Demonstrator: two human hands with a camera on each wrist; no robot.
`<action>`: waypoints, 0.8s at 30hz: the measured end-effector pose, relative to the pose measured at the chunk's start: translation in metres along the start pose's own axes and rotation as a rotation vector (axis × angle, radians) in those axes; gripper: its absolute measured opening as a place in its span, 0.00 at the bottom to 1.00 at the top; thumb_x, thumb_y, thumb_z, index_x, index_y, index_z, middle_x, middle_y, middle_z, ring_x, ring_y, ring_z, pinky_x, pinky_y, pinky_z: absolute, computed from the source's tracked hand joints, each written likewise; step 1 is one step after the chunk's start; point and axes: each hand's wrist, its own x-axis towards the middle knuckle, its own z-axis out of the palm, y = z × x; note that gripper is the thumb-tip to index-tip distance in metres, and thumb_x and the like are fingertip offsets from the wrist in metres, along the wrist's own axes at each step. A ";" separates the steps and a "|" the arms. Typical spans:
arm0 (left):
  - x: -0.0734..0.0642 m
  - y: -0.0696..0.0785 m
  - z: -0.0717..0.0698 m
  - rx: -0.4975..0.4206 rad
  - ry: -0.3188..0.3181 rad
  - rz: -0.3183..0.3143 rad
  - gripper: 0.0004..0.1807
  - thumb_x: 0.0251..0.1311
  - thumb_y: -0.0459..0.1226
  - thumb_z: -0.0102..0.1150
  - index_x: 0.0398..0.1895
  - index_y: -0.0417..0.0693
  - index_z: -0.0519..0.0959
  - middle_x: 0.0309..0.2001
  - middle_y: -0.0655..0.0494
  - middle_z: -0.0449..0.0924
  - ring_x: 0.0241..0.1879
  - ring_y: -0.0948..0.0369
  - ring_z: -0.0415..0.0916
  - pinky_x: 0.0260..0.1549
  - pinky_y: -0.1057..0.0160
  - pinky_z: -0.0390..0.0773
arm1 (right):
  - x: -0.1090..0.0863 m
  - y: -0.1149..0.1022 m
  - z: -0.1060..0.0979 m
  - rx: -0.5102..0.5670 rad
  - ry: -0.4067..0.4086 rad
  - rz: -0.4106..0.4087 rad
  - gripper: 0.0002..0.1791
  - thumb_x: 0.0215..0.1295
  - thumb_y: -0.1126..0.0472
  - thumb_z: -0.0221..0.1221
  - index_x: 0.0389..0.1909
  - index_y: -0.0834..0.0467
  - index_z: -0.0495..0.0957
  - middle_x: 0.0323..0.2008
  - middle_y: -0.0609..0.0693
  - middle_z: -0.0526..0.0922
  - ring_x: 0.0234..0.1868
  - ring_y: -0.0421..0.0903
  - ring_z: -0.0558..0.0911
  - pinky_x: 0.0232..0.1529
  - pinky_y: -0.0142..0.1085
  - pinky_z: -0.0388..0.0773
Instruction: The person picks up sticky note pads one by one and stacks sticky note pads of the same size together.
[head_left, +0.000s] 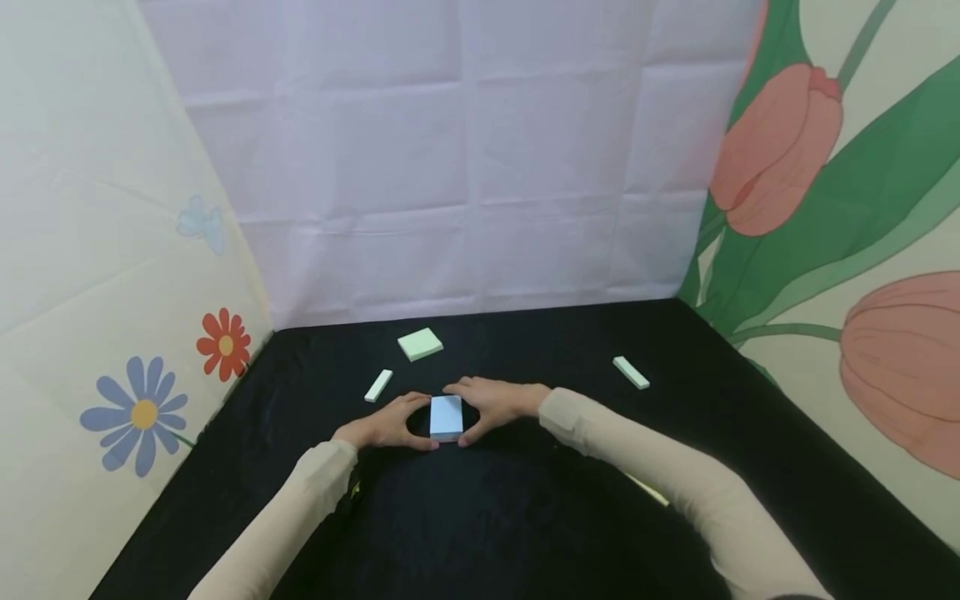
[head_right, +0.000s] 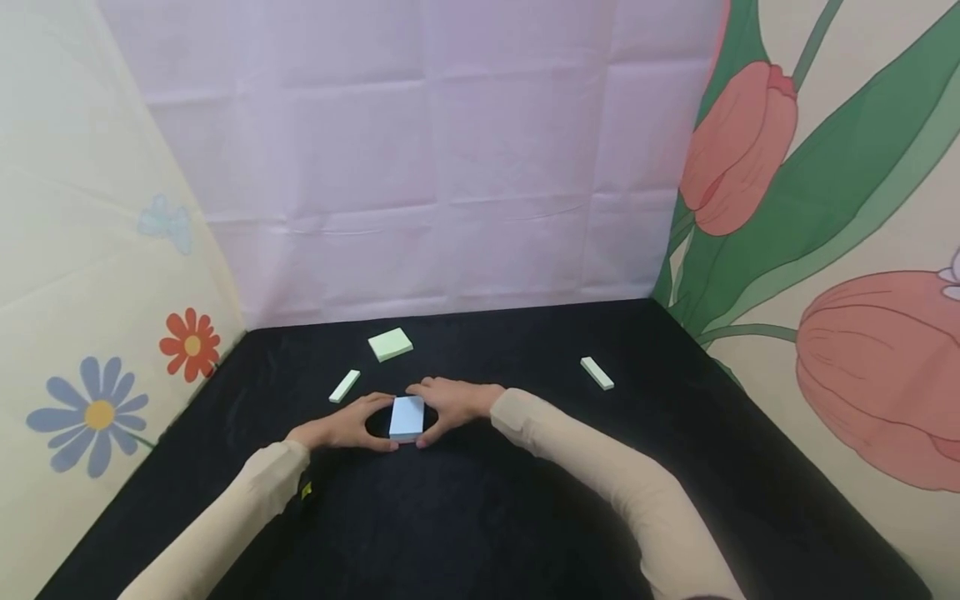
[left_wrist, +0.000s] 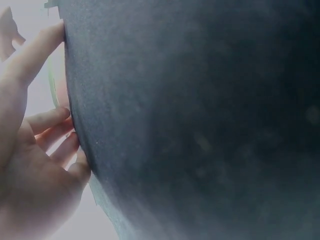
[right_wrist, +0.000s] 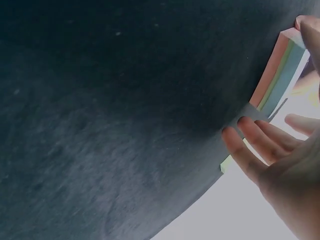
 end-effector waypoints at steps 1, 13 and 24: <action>0.000 0.000 0.000 0.001 -0.002 -0.002 0.48 0.57 0.52 0.69 0.74 0.40 0.60 0.72 0.43 0.57 0.69 0.46 0.55 0.64 0.42 0.60 | -0.001 0.000 0.000 -0.002 0.007 -0.001 0.51 0.60 0.34 0.63 0.75 0.58 0.56 0.66 0.54 0.66 0.60 0.45 0.70 0.60 0.43 0.69; 0.000 -0.002 -0.002 -0.001 -0.025 0.006 0.49 0.56 0.53 0.70 0.74 0.40 0.59 0.73 0.44 0.55 0.69 0.46 0.55 0.64 0.43 0.60 | -0.011 0.006 -0.003 -0.047 0.137 -0.006 0.32 0.72 0.41 0.55 0.68 0.56 0.68 0.61 0.51 0.72 0.59 0.45 0.73 0.59 0.43 0.71; 0.000 -0.001 -0.004 -0.011 -0.029 -0.020 0.49 0.54 0.52 0.71 0.74 0.40 0.60 0.73 0.45 0.55 0.69 0.47 0.55 0.65 0.44 0.59 | -0.015 0.012 -0.005 -0.080 0.188 0.008 0.24 0.73 0.46 0.55 0.63 0.55 0.73 0.54 0.49 0.75 0.53 0.43 0.76 0.54 0.41 0.74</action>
